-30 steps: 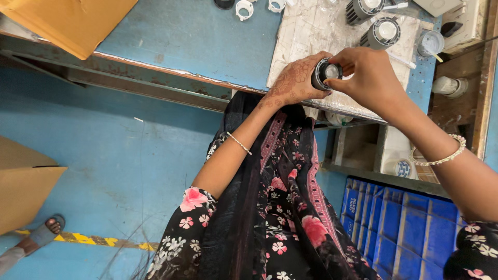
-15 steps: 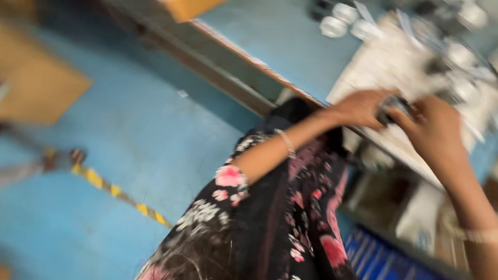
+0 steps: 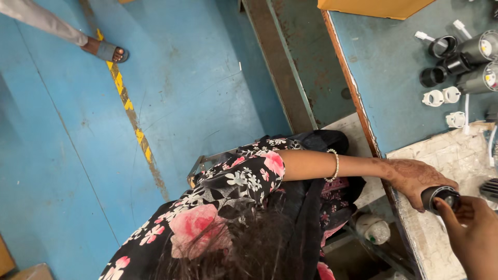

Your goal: The person assembles LED light fixtures at a workbench. They insert a white plastic ring into a cylindrical metal housing, then fit a black plastic cover over it, pressing and twisting to secure the parts. The person repeats this sequence for multiple units, handling each component by hand.

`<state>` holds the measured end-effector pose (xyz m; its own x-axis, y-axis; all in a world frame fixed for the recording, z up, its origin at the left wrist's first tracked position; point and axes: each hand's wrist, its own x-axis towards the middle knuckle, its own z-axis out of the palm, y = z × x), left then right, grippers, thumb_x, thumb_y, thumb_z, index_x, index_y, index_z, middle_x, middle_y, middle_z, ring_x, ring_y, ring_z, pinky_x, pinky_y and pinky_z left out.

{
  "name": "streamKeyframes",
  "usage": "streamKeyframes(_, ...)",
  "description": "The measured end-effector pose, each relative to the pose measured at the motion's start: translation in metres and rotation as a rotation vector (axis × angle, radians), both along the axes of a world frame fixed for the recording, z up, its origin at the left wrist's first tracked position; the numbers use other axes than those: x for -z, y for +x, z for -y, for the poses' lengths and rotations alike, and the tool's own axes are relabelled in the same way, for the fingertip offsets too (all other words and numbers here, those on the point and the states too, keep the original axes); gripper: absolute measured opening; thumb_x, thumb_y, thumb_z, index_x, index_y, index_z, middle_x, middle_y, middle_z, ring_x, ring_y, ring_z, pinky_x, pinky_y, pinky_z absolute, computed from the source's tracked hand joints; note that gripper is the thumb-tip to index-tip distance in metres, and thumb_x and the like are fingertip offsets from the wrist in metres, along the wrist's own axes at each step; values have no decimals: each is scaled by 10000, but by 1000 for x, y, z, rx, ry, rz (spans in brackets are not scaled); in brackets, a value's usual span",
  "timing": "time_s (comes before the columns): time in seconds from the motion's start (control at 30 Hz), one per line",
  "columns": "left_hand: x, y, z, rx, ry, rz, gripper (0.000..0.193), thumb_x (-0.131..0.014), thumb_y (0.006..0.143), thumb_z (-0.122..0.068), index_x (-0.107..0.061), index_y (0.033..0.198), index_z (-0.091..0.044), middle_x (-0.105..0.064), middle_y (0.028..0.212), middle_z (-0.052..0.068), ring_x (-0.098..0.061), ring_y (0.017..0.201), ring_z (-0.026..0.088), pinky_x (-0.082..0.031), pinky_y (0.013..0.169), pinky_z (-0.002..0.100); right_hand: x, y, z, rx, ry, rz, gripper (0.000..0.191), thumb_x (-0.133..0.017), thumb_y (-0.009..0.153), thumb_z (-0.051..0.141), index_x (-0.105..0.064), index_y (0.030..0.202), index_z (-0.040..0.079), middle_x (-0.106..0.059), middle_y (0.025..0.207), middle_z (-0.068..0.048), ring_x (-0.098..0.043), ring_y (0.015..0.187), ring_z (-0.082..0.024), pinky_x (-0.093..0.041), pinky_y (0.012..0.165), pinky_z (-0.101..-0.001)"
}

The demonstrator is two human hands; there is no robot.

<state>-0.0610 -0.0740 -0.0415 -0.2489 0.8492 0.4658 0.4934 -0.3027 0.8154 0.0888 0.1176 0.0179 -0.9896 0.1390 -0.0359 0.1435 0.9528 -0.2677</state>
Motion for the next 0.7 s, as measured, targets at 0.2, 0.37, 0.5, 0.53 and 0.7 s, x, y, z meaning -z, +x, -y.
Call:
streamKeyframes(0.2, -4, -1, 5, 9, 9, -6, 720, -908, 588, -416, -571, 1200, -240, -778, 995, -14, -746, 975, 233, -564, 843, 436, 23, -2, -9, 64, -240, -43, 462, -823, 1056, 243, -589, 1129, -148, -705, 934, -215, -692, 811, -231, -552, 757, -311)
streamKeyframes(0.37, -11, -1, 13, 15, 20, 18, 785, -926, 555, -440, -556, 1217, -237, -762, 997, -6, -744, 981, 241, -562, 856, 430, 26, -2, -1, 204, -169, -86, 554, -806, 999, 266, -563, 1150, -208, -684, 920, -271, -697, 799, -263, -569, 715, -334)
streamKeyframes(0.5, -13, 0, 16, 21, -9, 24, 762, -930, 583, -435, -567, 1225, -242, -785, 1031, -2, -750, 1028, 239, -561, 875, 433, 26, -6, 6, 309, -226, -60, 619, -796, 1000, 306, -561, 1119, -254, -676, 901, -305, -693, 733, -286, -569, 649, -332)
streamKeyframes(0.53, -12, 0, 15, 25, 0, 30, 780, -933, 579, -440, -564, 1238, -243, -787, 1037, -1, -749, 1032, 240, -562, 882, 431, 25, -6, 6, 320, -225, -40, 620, -789, 1002, 312, -568, 1104, -258, -681, 889, -310, -691, 710, -294, -563, 634, -325)
streamKeyframes(0.7, -10, 2, 13, 20, -12, 70, 803, -911, 543, -440, -572, 1244, -243, -803, 1021, -4, -757, 1017, 240, -569, 873, 425, 19, -5, 7, 228, -328, -88, 612, -829, 1005, 305, -552, 1095, -232, -674, 894, -278, -698, 764, -244, -590, 683, -323)
